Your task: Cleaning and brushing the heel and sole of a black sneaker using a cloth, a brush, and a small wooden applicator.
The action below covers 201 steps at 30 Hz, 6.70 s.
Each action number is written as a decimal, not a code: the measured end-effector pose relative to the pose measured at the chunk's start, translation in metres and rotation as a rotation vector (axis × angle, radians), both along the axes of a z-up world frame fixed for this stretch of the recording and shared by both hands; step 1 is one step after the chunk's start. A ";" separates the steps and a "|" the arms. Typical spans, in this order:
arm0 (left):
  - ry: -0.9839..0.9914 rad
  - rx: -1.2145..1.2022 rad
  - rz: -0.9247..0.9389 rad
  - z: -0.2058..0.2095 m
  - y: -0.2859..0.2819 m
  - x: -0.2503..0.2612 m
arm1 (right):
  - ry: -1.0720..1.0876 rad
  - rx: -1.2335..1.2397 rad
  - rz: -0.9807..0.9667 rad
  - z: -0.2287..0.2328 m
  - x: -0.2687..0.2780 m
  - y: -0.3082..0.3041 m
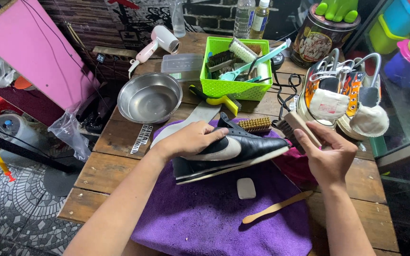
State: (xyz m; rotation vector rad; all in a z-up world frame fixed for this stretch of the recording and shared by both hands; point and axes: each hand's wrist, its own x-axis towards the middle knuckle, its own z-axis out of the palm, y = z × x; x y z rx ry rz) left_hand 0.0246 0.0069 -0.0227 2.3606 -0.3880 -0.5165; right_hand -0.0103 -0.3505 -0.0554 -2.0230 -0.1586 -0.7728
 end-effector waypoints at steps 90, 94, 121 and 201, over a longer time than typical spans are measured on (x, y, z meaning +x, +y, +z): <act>-0.524 -1.092 -0.001 -0.248 -0.021 0.002 | -0.638 -1.037 0.809 0.047 -0.040 0.137; -0.309 -1.323 -0.092 -0.193 -0.028 0.000 | -0.661 -0.957 0.926 0.050 0.023 0.117; 0.455 -1.426 -0.161 -0.113 -0.022 -0.007 | -1.073 -1.204 0.637 0.072 0.026 0.113; 0.777 -1.435 0.375 -0.132 0.013 0.026 | 0.387 -0.850 0.645 0.051 0.141 0.339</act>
